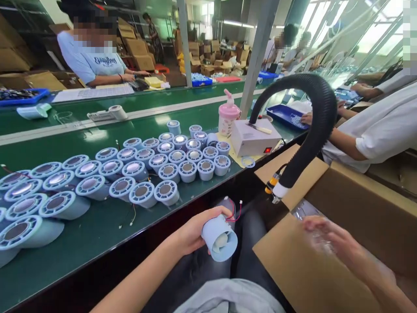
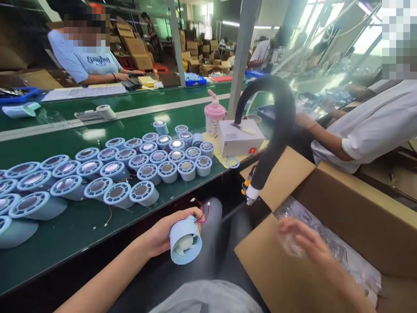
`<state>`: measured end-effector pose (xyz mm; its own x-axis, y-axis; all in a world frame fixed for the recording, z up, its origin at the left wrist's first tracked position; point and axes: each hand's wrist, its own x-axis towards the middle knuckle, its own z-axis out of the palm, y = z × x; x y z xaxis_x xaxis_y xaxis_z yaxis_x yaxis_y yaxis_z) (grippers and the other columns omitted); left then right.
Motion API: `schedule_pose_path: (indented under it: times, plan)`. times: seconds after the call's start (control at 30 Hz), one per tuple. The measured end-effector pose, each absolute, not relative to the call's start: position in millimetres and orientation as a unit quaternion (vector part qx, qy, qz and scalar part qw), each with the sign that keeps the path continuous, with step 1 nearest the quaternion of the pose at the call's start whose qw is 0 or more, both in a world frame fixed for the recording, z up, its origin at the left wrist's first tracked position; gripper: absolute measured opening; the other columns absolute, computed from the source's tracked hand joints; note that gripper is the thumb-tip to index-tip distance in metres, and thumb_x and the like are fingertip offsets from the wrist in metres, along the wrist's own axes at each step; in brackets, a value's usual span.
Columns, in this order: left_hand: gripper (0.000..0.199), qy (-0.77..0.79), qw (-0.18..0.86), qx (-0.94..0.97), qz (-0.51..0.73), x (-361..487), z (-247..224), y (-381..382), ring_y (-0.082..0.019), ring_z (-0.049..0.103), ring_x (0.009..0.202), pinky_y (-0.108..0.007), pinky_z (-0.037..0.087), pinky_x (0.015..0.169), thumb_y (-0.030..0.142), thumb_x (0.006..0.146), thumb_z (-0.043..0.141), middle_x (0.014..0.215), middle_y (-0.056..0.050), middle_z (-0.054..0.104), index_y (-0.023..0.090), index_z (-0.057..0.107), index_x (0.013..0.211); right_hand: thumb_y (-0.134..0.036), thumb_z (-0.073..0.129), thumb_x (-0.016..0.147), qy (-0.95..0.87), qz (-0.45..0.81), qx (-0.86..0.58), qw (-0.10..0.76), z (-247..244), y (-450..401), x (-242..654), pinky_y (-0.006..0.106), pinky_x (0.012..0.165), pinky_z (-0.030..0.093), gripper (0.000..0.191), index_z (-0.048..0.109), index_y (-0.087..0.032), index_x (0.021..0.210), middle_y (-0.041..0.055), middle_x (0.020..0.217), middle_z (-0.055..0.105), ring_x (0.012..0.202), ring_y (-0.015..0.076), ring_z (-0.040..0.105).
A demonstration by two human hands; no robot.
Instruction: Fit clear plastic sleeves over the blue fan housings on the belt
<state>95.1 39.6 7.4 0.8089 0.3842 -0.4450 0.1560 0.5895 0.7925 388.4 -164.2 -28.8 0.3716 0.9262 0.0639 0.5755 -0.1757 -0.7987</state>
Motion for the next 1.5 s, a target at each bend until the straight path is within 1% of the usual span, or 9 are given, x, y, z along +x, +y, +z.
schedule_pose_path:
  times: [0.1,0.23,0.3,0.47,0.67,0.93,1.1,1.2,1.5]
  plan:
    - [0.036,0.302,0.828,0.473,0.003,100,2,37,-0.009,0.050,0.052,-0.018,0.032,0.037,0.052,0.077,0.053,0.078,-0.002,0.060,0.017,0.059,0.086,-0.034,0.056,0.088,-0.709,0.136,-0.637,0.270,-8,-151,322,0.043,0.085,0.055,0.039,0.057,-0.029,0.126,0.0125,0.122,0.061,0.107,0.0310,0.063]
    - [0.030,0.294,0.803,0.517,-0.048,102,6,35,-0.007,0.041,0.044,-0.018,0.023,0.033,0.045,0.080,0.056,0.067,0.001,0.058,0.016,0.064,0.081,-0.015,0.059,0.086,-0.757,-0.094,-0.611,0.212,3,-116,262,0.049,0.079,0.055,0.048,0.056,-0.028,0.132,0.0171,0.124,0.058,0.103,0.0346,0.060]
    - [0.026,0.275,0.751,0.599,-0.049,98,12,33,-0.009,0.046,0.052,-0.019,0.032,0.041,0.039,0.082,0.058,0.070,0.001,0.060,0.015,0.068,0.080,-0.007,0.060,0.083,-0.742,-0.101,-0.638,0.182,1,-101,258,0.050,0.079,0.054,0.041,0.064,-0.023,0.120,0.0189,0.130,0.054,0.103,0.0357,0.058]
    - [0.021,0.245,0.523,0.814,0.062,84,19,24,-0.018,0.057,0.087,-0.028,0.043,0.082,0.032,0.090,0.052,0.093,-0.004,0.064,0.019,0.069,0.091,-0.008,0.071,0.074,-0.743,0.162,-0.610,0.221,-3,-92,269,0.040,0.082,0.054,0.013,0.064,-0.019,0.075,0.0119,0.127,0.053,0.110,0.0301,0.057]
    - [0.071,0.250,0.522,0.800,0.156,77,-1,17,-0.023,0.058,0.098,-0.034,0.048,0.087,0.049,0.054,0.085,0.110,-0.007,0.057,0.027,0.063,0.118,-0.029,0.046,0.096,-0.608,0.350,-0.618,0.356,6,-96,264,0.032,0.081,0.049,0.030,0.064,-0.021,0.074,0.0071,0.111,0.056,0.096,0.0194,0.060]
    - [0.069,0.205,0.582,0.773,0.148,79,-12,18,-0.031,0.043,0.133,-0.044,0.038,0.108,0.036,0.063,0.084,0.140,-0.010,0.050,0.029,0.059,0.127,-0.032,0.066,0.081,-0.437,0.440,-0.618,0.483,8,-87,272,0.031,0.075,0.053,0.032,0.064,-0.020,0.051,0.0065,0.097,0.069,0.094,0.0232,0.064]
    - [0.066,0.209,0.731,0.636,0.128,78,-8,14,-0.023,0.060,0.109,-0.035,0.051,0.093,0.024,0.068,0.080,0.124,-0.008,0.060,0.025,0.053,0.128,-0.028,0.074,0.078,-0.516,0.443,-0.561,0.472,3,-94,278,0.040,0.091,0.055,0.008,0.075,-0.026,0.085,0.0053,0.126,0.064,0.117,0.0287,0.060]
    - [0.062,0.220,0.787,0.563,0.125,76,-7,12,-0.020,0.061,0.103,-0.032,0.052,0.088,0.023,0.069,0.079,0.122,-0.007,0.060,0.024,0.053,0.126,-0.016,0.075,0.077,-0.639,0.322,-0.567,0.408,-1,-103,278,0.039,0.100,0.050,0.041,0.066,-0.029,0.114,0.0053,0.137,0.057,0.125,0.0267,0.054]
    - [0.079,0.189,0.723,0.654,0.115,67,6,15,-0.028,0.056,0.119,-0.038,0.049,0.098,0.025,0.065,0.083,0.137,-0.009,0.054,0.027,0.050,0.137,-0.020,0.073,0.082,-0.615,0.381,-0.551,0.415,2,-111,278,0.033,0.096,0.054,0.047,0.055,-0.033,0.123,0.0014,0.130,0.060,0.119,0.0220,0.058]
